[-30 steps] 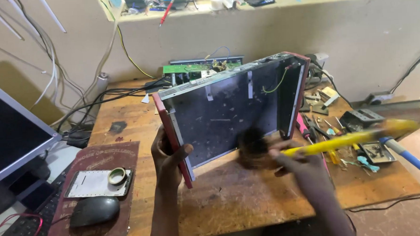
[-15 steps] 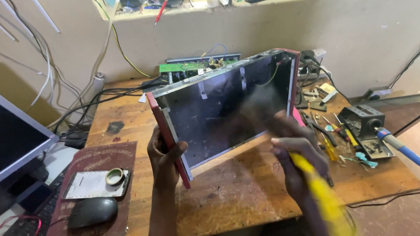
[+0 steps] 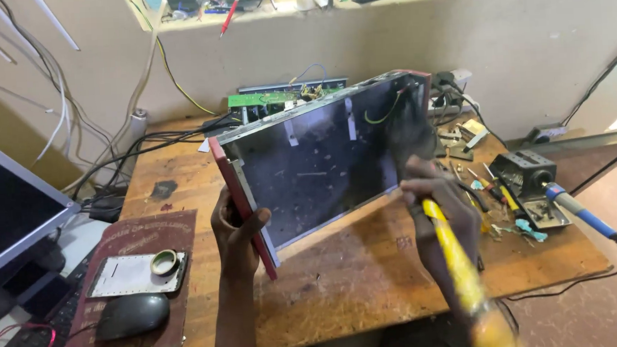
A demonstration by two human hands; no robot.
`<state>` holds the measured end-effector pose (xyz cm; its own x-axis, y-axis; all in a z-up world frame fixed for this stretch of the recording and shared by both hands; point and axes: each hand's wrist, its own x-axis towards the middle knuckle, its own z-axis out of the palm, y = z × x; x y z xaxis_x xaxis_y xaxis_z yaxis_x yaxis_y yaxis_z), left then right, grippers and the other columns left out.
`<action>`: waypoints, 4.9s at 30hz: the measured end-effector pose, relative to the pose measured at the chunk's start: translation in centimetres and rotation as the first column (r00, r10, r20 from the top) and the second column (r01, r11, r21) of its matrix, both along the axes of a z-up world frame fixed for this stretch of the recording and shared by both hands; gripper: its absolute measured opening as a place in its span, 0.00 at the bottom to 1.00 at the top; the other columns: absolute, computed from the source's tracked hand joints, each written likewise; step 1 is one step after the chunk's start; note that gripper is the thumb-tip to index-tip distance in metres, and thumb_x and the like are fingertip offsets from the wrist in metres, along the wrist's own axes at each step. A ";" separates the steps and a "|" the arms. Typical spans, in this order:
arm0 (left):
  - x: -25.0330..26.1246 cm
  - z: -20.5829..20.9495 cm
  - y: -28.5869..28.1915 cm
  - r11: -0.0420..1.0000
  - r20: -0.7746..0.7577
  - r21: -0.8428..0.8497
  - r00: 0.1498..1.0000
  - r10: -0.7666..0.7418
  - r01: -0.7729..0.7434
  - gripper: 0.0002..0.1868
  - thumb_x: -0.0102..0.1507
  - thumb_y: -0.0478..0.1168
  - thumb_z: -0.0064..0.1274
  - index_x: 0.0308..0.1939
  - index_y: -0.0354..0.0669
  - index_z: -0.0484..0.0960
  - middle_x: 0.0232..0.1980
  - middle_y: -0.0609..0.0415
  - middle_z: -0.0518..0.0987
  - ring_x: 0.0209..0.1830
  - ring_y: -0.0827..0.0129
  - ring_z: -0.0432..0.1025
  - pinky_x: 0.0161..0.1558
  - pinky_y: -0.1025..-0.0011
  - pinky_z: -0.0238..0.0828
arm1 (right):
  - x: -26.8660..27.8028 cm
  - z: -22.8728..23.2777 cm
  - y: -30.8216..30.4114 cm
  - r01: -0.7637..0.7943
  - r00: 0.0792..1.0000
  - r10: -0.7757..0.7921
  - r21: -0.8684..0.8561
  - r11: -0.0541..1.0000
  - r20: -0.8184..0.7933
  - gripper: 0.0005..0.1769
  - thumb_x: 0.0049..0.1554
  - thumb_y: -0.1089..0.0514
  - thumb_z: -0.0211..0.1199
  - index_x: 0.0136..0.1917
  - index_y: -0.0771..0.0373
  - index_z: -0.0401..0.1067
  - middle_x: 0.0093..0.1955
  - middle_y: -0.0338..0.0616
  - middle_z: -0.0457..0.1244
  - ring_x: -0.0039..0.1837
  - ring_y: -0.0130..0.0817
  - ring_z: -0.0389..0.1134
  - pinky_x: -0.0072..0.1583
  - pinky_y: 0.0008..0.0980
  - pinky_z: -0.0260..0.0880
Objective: The person works on a disassembled electronic device, likely a monitor, on a cluttered workbench. They use a multimeter to test a circuit board, then use a brush to clean the inside of the monitor's casing. Finally, they use pliers to strip and prepare a small wire.
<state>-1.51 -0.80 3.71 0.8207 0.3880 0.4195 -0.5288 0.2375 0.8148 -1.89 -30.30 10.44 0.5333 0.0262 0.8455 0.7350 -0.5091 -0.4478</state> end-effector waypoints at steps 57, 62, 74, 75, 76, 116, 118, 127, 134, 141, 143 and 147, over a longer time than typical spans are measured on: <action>-4.5 3.8 3.4 0.589 -0.678 0.734 0.391 0.622 0.337 0.29 0.67 0.62 0.58 0.54 0.40 0.88 0.54 0.45 0.85 0.51 0.53 0.79 0.49 0.55 0.71 | 12.5 -7.6 -12.6 0.322 0.430 -0.730 -0.664 0.674 -0.532 0.25 0.60 0.42 0.63 0.68 0.48 0.74 0.59 0.58 0.71 0.63 0.61 0.70 0.58 0.57 0.72; -5.3 4.1 -3.2 0.518 -0.165 0.827 0.787 0.595 -0.219 0.27 0.65 0.38 0.58 0.69 0.39 0.76 0.64 0.42 0.75 0.66 0.53 0.69 0.66 0.57 0.70 | 10.1 -4.6 -10.8 0.208 0.433 -0.655 -0.638 0.741 -0.619 0.24 0.54 0.56 0.64 0.65 0.45 0.79 0.62 0.48 0.72 0.63 0.51 0.71 0.54 0.52 0.74; 10.2 -7.5 -11.7 0.170 -0.244 0.966 0.899 0.364 0.194 0.13 0.63 0.38 0.59 0.51 0.43 0.88 0.58 0.39 0.80 0.57 0.37 0.78 0.51 0.43 0.80 | 5.8 -3.7 -8.3 0.308 0.622 -0.531 -0.445 0.841 -0.575 0.29 0.57 0.49 0.71 0.72 0.48 0.76 0.68 0.54 0.66 0.73 0.61 0.66 0.74 0.56 0.67; 9.8 -7.1 -11.4 0.171 -0.247 0.965 0.897 0.366 0.196 0.13 0.63 0.38 0.59 0.51 0.43 0.88 0.58 0.39 0.80 0.57 0.37 0.78 0.51 0.43 0.80 | 5.0 -3.1 -6.8 0.304 0.622 -0.531 -0.447 0.841 -0.576 0.29 0.57 0.49 0.71 0.72 0.48 0.76 0.68 0.54 0.66 0.73 0.61 0.66 0.74 0.56 0.67; 9.5 -6.6 -11.1 0.244 -0.262 0.952 0.902 0.344 0.183 0.10 0.64 0.38 0.59 0.48 0.45 0.89 0.57 0.40 0.81 0.56 0.38 0.78 0.51 0.44 0.81 | 4.1 -2.6 -5.2 0.238 0.717 -0.357 -0.271 0.933 -0.599 0.23 0.57 0.56 0.71 0.66 0.53 0.79 0.61 0.54 0.70 0.65 0.55 0.71 0.65 0.49 0.73; 8.3 -5.3 -13.5 0.978 -0.510 0.077 0.850 -0.129 0.195 0.16 0.70 0.51 0.58 0.47 0.43 0.87 0.41 0.48 0.85 0.45 0.65 0.78 0.47 0.67 0.78 | 10.4 -10.2 2.4 0.035 0.930 -0.174 -0.393 0.919 -0.323 0.04 0.58 0.59 0.68 0.49 0.53 0.80 0.43 0.41 0.67 0.64 0.44 0.64 0.62 0.41 0.71; 7.7 -4.4 -14.5 0.983 -0.512 -0.069 0.839 -0.181 0.170 0.15 0.69 0.49 0.60 0.50 0.40 0.86 0.42 0.50 0.84 0.44 0.66 0.77 0.47 0.69 0.76 | 10.0 -9.9 2.4 0.035 0.923 -0.176 -0.383 0.923 -0.342 0.05 0.58 0.59 0.69 0.49 0.52 0.80 0.44 0.41 0.67 0.64 0.44 0.65 0.63 0.42 0.72; 7.9 -4.4 -15.1 0.999 -0.417 -0.049 0.909 -0.002 -0.020 0.08 0.70 0.37 0.60 0.51 0.36 0.85 0.45 0.48 0.85 0.44 0.68 0.78 0.47 0.71 0.74 | 10.2 -9.6 2.5 0.039 0.913 -0.188 -0.383 0.923 -0.361 0.04 0.61 0.56 0.69 0.51 0.53 0.79 0.47 0.41 0.66 0.66 0.45 0.62 0.64 0.43 0.72; 7.0 -3.3 -13.9 0.934 -0.351 0.327 0.899 0.262 -0.145 0.07 0.68 0.30 0.60 0.45 0.44 0.92 0.39 0.47 0.89 0.40 0.68 0.82 0.42 0.66 0.80 | 11.0 -9.0 3.8 0.023 0.911 -0.247 -0.556 0.831 -0.331 0.04 0.59 0.55 0.71 0.47 0.54 0.79 0.52 0.42 0.67 0.68 0.47 0.60 0.66 0.50 0.68; 6.4 -3.5 -13.0 0.890 -0.328 0.431 0.892 0.309 -0.150 0.10 0.68 0.34 0.59 0.51 0.48 0.91 0.46 0.46 0.88 0.50 0.56 0.83 0.46 0.60 0.82 | 11.6 -10.0 4.1 0.000 0.916 -0.245 -0.610 0.793 -0.319 0.09 0.61 0.51 0.67 0.55 0.49 0.80 0.48 0.40 0.71 0.64 0.41 0.65 0.67 0.49 0.61; 6.0 -3.1 -13.0 0.825 -0.279 0.550 0.903 0.327 -0.129 0.14 0.73 0.33 0.48 0.57 0.44 0.88 0.47 0.41 0.85 0.51 0.43 0.80 0.47 0.49 0.82 | 12.4 -10.8 3.8 -0.010 0.932 -0.185 -0.534 0.846 -0.312 0.06 0.60 0.50 0.68 0.48 0.50 0.82 0.43 0.39 0.71 0.59 0.41 0.65 0.66 0.48 0.60; 7.3 -4.3 -12.1 0.692 -0.292 0.721 0.891 0.349 -0.035 0.12 0.73 0.37 0.48 0.57 0.49 0.85 0.49 0.47 0.83 0.53 0.45 0.80 0.50 0.48 0.82 | 12.1 -11.2 4.1 0.017 0.939 -0.191 -0.517 0.856 -0.286 0.05 0.58 0.49 0.70 0.45 0.49 0.82 0.42 0.37 0.70 0.59 0.39 0.65 0.68 0.48 0.59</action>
<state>5.74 -12.92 -0.61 0.9077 0.2896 0.3038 -0.1096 -0.5352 0.8376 10.23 -26.24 -0.79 0.7918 0.3268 0.5160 0.5277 -0.7914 -0.3086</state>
